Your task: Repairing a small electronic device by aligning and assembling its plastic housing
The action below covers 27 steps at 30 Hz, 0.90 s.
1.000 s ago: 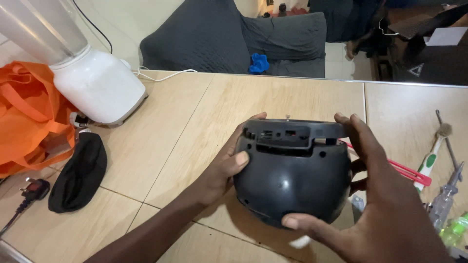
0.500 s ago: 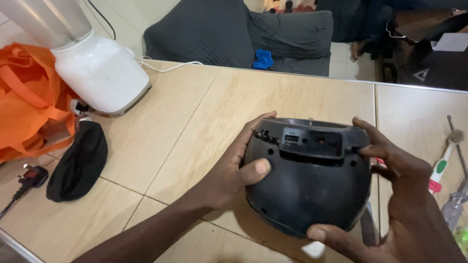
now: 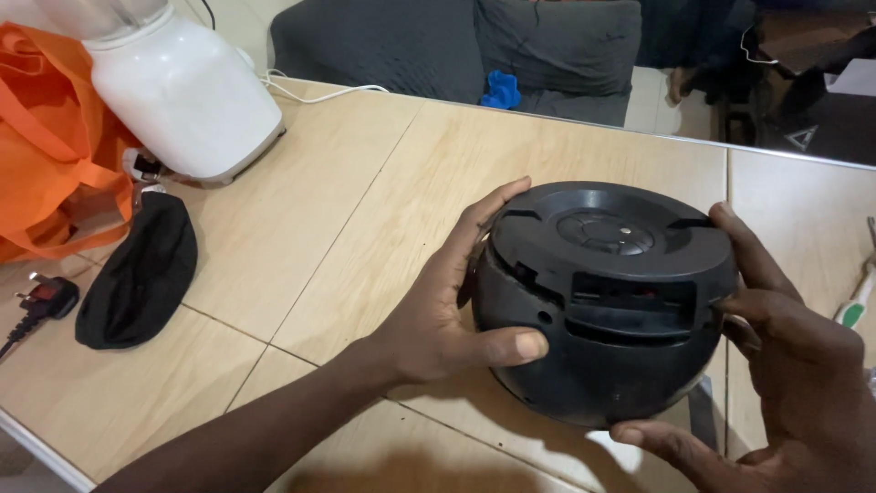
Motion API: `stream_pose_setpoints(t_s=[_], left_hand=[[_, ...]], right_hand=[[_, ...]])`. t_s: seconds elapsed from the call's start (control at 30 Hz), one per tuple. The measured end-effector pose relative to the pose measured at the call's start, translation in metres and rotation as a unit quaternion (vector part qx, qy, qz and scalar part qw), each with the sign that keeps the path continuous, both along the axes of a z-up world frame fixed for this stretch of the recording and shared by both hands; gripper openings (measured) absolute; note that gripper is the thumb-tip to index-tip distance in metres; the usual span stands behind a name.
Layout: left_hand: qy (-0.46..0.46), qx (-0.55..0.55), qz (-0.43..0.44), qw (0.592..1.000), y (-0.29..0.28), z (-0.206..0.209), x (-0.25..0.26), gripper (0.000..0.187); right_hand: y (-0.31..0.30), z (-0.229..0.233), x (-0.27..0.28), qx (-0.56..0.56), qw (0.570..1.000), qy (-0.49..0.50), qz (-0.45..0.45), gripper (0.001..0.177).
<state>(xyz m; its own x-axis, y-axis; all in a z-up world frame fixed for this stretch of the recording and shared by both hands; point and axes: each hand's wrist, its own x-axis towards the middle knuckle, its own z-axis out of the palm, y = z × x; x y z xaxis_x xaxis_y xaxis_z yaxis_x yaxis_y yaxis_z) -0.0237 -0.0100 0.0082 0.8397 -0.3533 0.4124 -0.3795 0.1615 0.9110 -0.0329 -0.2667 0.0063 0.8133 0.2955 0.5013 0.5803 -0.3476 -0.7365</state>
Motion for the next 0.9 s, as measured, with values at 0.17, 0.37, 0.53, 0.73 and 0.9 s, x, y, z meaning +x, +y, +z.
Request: stream_pose_setpoints(t_s=[0.17,0.37,0.53,0.73,0.9], left_hand=[[0.005,0.006,-0.002,1.0,0.001,0.0,0.0,0.101],[-0.014,0.022,0.001,1.0,0.002,-0.002,0.002,0.099],[0.022,0.015,0.001,1.0,0.0,0.001,0.003,0.099],[0.017,0.005,0.002,1.0,-0.001,-0.007,0.009,0.1],[0.033,-0.01,-0.017,0.999,-0.002,-0.005,0.007,0.103]], right_hand=[[0.0,-0.001,0.0,-0.022,1.0,-0.012,-0.001,0.1],[0.001,0.001,-0.003,-0.046,0.998,0.012,-0.033,0.107],[-0.001,0.002,-0.004,-0.091,0.993,-0.078,0.013,0.11],[0.005,0.016,-0.014,-0.147,0.985,-0.072,-0.048,0.099],[0.013,0.02,-0.019,-0.069,0.997,-0.014,-0.031,0.095]])
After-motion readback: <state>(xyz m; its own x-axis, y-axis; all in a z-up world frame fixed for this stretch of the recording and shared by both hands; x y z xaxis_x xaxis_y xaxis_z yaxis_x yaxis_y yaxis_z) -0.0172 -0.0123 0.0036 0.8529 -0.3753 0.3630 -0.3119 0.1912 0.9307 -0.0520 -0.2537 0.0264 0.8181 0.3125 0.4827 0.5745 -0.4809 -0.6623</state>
